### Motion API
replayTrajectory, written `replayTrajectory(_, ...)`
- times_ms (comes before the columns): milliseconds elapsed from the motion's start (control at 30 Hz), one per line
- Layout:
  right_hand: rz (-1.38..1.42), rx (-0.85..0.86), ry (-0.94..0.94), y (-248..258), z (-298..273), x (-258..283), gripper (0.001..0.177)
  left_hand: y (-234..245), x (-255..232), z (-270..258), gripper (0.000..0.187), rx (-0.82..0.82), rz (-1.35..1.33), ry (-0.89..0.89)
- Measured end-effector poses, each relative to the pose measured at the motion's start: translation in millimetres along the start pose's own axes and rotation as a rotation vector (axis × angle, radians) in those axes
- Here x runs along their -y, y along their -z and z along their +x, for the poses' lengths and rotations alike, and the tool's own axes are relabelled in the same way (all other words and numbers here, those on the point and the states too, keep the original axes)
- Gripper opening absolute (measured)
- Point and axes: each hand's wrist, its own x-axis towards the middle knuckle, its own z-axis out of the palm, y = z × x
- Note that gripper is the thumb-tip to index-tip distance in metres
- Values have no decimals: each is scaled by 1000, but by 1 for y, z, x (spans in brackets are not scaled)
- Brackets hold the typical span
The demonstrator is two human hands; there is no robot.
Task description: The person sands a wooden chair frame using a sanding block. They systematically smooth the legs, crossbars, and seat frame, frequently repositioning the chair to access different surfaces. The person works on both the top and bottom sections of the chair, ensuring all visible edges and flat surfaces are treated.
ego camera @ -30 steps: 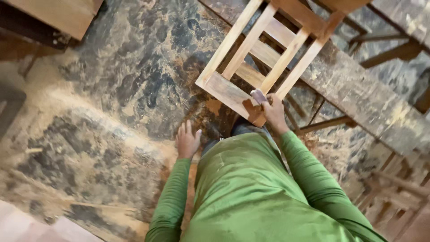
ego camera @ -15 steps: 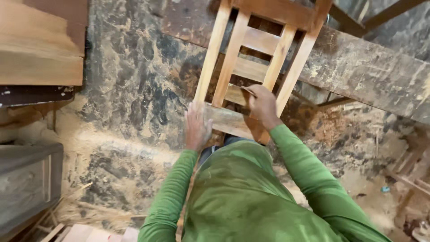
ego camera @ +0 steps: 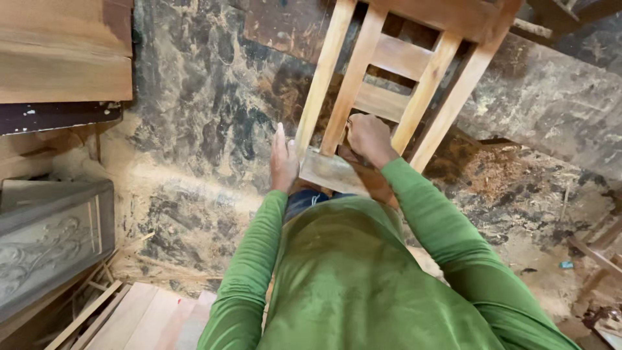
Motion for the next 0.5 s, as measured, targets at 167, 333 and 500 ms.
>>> replayTrajectory(167,-66,-10,-58,2,14,4,25,19,3,7,57,-14,-30,42)
replayTrajectory(333,266,-415,8,26,-29,16,24,39,23,14,50,-27,-24,42)
replayTrajectory(500,359,-294,140,-13,-81,49,25,38,40,23,42,224,-59,170)
